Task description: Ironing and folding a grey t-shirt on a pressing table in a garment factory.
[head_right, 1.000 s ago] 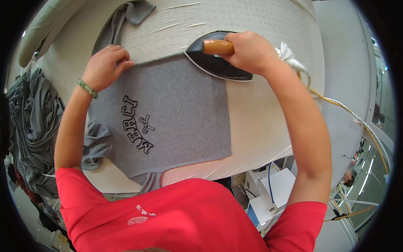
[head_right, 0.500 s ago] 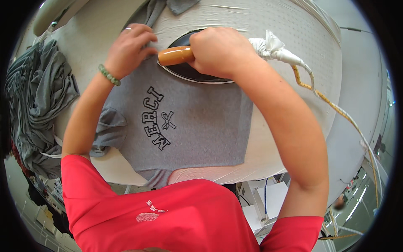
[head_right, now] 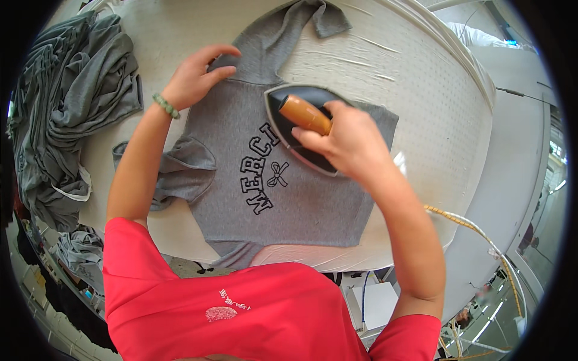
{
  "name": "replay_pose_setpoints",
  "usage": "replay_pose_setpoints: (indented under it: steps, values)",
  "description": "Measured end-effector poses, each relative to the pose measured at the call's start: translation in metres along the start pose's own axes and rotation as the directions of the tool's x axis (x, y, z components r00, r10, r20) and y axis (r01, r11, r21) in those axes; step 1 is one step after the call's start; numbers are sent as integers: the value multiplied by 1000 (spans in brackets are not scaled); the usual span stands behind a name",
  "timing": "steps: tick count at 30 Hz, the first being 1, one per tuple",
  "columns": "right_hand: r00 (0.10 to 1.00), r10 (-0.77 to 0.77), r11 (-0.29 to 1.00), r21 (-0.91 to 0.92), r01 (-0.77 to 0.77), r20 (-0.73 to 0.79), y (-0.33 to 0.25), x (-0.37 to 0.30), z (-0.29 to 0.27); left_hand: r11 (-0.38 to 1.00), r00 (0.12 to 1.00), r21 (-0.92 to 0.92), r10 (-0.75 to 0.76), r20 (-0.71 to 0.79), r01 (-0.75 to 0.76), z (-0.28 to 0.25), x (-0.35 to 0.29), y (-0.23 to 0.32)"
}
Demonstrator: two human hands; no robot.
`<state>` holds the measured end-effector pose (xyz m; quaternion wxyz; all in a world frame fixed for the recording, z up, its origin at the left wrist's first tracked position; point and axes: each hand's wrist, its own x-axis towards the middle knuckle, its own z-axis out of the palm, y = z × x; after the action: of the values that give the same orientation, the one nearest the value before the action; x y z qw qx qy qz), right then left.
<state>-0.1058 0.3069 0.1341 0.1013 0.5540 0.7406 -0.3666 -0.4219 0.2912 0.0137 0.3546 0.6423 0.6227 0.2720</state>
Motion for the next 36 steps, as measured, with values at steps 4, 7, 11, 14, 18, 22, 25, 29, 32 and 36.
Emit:
replay_pose_setpoints:
  steps: [4, 7, 11, 14, 18, 22, 25, 29, 32, 36]
  values:
    - [998, -59, 998, 7, 60, -10, -10, -13, 43, 982, 984, -73, 177, 10, -176, -11, 15, -3]
    - [1000, 25, 987, 159, -27, 9, -35, -3, 55, 971, 979, -120, 205, -4, -204, -15, 16, -6]
    - [998, 28, 948, 317, -11, -51, -71, 32, 58, 965, 976, -151, 216, -4, -214, -22, 21, -21]
    - [996, -8, 976, 218, -12, 90, -112, 50, 40, 962, 975, -161, 220, -13, -219, -17, 17, -49]
    - [970, -242, 970, -13, 241, -32, -101, 51, 68, 943, 948, -208, 209, -239, -260, -7, 10, -64]
    - [975, -210, 969, -118, 218, 77, -52, -1, 56, 953, 940, -180, 184, -288, -242, -3, 7, -53]
    - [998, -5, 994, -109, -2, -63, -19, -16, 42, 959, 953, -170, 182, -241, -227, 3, 8, -43]
    - [959, 111, 992, -33, -124, -262, -1, 3, 16, 955, 937, -165, 191, -291, -246, 5, 10, -59]
    - [967, 99, 994, -29, -108, -234, 10, 21, 7, 954, 938, -161, 202, -282, -254, 5, 10, -63]
    - [958, 88, 991, -77, -113, -274, 40, 25, -7, 972, 947, -97, 182, -266, -214, 1, 7, -51]
